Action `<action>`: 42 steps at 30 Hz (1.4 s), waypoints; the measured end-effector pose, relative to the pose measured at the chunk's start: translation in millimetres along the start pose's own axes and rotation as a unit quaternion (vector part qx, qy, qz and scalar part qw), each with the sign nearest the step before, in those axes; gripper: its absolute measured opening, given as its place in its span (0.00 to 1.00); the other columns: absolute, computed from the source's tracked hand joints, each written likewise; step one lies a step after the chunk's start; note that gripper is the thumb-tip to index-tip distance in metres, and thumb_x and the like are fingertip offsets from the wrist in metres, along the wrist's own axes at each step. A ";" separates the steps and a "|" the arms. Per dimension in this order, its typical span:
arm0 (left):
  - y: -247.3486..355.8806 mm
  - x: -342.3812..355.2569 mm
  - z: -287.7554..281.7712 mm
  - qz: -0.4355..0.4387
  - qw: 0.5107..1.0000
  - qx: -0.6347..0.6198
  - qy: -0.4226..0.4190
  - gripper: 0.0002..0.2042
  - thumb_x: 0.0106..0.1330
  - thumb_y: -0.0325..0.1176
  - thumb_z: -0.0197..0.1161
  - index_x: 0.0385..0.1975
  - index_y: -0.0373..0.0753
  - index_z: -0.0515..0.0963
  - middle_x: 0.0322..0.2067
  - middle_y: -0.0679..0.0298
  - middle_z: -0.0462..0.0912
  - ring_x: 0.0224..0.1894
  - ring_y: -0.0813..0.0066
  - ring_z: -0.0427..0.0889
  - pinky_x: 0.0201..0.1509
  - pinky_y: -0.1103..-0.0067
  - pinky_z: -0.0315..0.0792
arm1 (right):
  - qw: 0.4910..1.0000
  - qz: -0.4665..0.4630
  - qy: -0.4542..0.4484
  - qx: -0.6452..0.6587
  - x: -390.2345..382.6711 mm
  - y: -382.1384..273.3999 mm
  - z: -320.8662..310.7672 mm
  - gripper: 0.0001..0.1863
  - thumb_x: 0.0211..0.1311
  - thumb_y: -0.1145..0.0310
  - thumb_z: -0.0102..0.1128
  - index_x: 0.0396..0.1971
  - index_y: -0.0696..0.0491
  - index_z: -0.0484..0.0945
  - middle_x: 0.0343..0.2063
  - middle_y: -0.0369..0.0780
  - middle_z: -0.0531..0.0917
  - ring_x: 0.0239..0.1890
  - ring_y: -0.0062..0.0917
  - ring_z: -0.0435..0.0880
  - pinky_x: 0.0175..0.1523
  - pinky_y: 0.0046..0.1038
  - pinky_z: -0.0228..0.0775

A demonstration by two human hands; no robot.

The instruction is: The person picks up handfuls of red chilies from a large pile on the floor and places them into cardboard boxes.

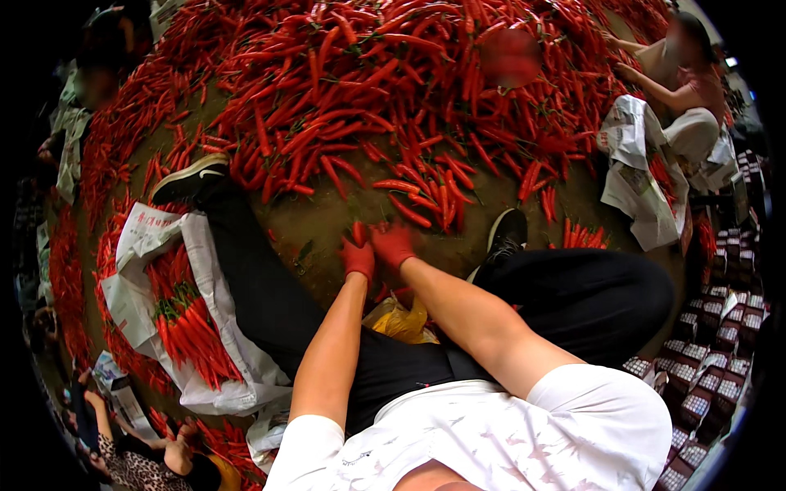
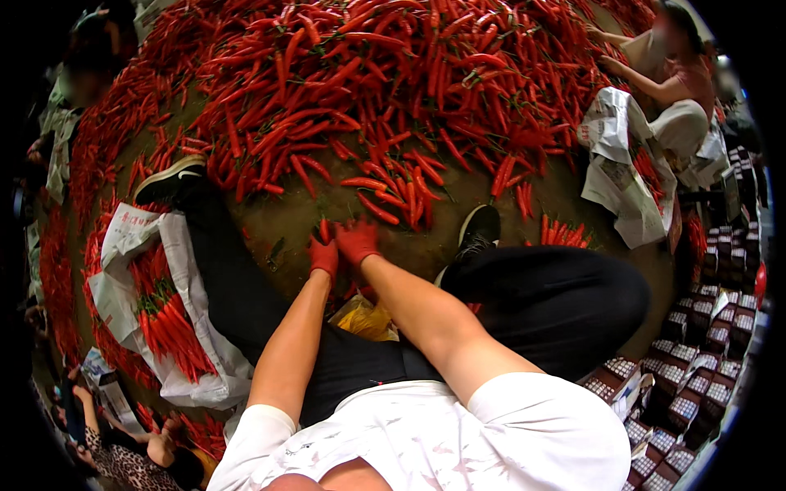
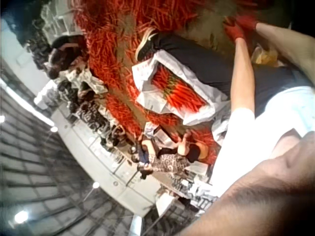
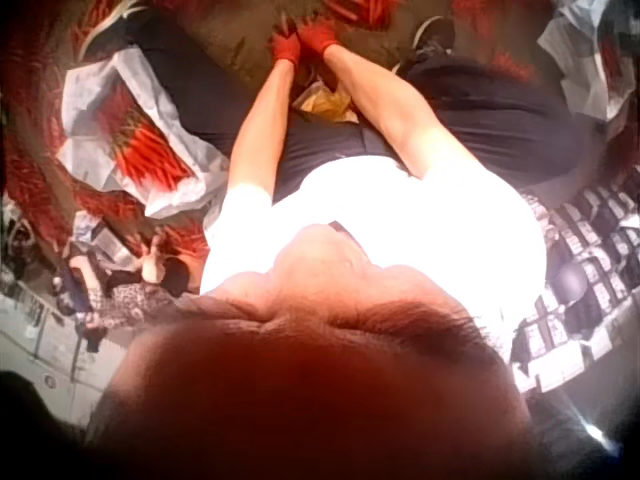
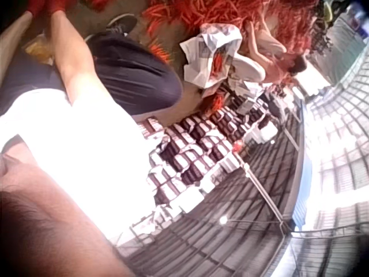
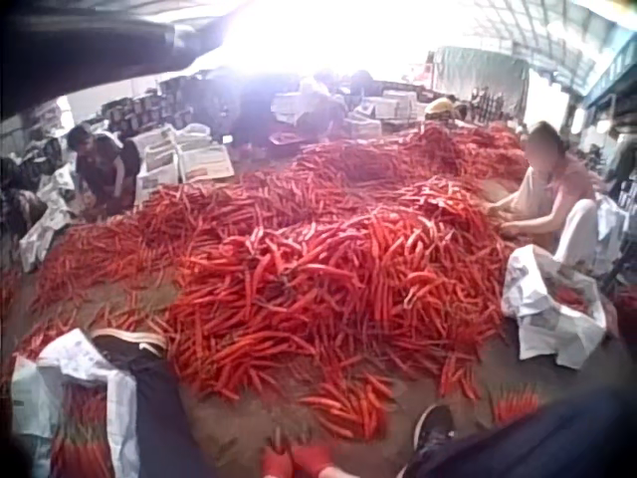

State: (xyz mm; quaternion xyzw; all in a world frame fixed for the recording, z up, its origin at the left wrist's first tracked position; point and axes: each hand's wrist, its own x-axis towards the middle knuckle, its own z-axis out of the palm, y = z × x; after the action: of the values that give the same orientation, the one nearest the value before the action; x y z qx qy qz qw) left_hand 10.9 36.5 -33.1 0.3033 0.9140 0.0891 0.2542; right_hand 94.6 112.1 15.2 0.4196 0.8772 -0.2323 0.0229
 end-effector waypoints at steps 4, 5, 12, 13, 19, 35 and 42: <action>8.8 -9.0 -1.5 -0.068 0.949 -0.289 -0.104 0.45 0.63 0.54 0.59 0.73 0.41 0.41 0.70 0.47 0.50 0.67 0.43 0.61 0.71 0.54 0.47 | 0.835 0.323 -0.003 0.445 -2.6 -16.7 9.4 0.32 0.63 0.46 0.47 0.49 0.62 0.75 0.48 0.56 0.79 0.55 0.51 0.75 0.62 0.43 0.65; -0.5 -7.2 -2.1 -0.053 0.959 -0.255 -0.108 0.47 0.61 0.53 0.62 0.72 0.40 0.42 0.70 0.46 0.50 0.65 0.40 0.63 0.74 0.56 0.42 | 0.812 0.313 -0.053 0.489 -3.4 -16.7 7.4 0.32 0.63 0.46 0.47 0.48 0.62 0.76 0.49 0.57 0.79 0.55 0.52 0.75 0.62 0.42 0.65; 45.5 -24.8 -43.2 -0.125 0.991 -0.035 0.036 0.51 0.42 0.50 0.75 0.66 0.40 0.52 0.61 0.44 0.62 0.64 0.45 0.63 0.66 0.57 0.61 | 0.955 0.209 0.070 0.199 -21.3 42.7 -67.8 0.31 0.55 0.51 0.62 0.50 0.61 0.73 0.41 0.55 0.82 0.46 0.51 0.80 0.52 0.43 0.73; 43.0 -24.1 -45.7 -0.117 0.990 -0.069 0.042 0.51 0.41 0.48 0.75 0.66 0.40 0.54 0.61 0.44 0.63 0.63 0.46 0.65 0.65 0.58 0.62 | 0.960 0.210 0.061 0.173 -21.0 55.0 -67.2 0.32 0.55 0.52 0.63 0.53 0.60 0.72 0.41 0.54 0.83 0.45 0.49 0.81 0.51 0.43 0.74; 21.3 -26.2 -57.2 -0.034 0.997 -0.061 0.028 0.45 0.40 0.42 0.76 0.61 0.40 0.61 0.58 0.48 0.67 0.59 0.49 0.70 0.61 0.61 0.68 | 0.931 0.290 0.124 0.184 -16.2 52.1 -56.8 0.31 0.55 0.55 0.63 0.56 0.55 0.70 0.37 0.51 0.84 0.42 0.47 0.83 0.48 0.43 0.74; 38.7 -49.2 -56.9 -0.048 0.948 -0.308 -0.063 0.41 0.39 0.33 0.80 0.57 0.34 0.66 0.52 0.53 0.79 0.55 0.62 0.79 0.58 0.72 0.72 | 0.976 -0.006 -0.092 0.197 -25.4 45.6 -5.7 0.27 0.58 0.60 0.59 0.56 0.56 0.72 0.47 0.54 0.79 0.52 0.48 0.77 0.56 0.41 0.70; 27.7 -45.1 -59.6 -0.005 0.986 -0.167 -0.026 0.35 0.42 0.32 0.75 0.53 0.35 0.66 0.50 0.49 0.78 0.51 0.51 0.79 0.53 0.66 0.75 | 0.937 -0.026 -0.295 0.185 9.0 34.4 -75.4 0.23 0.56 0.58 0.54 0.42 0.64 0.78 0.41 0.60 0.81 0.48 0.49 0.80 0.54 0.43 0.71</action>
State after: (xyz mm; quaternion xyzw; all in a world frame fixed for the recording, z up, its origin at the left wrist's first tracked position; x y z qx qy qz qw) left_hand 25.0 31.1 45.2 0.2543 0.8808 0.2315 0.3256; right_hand 126.2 169.4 66.9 0.3058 0.7831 -0.5045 0.1967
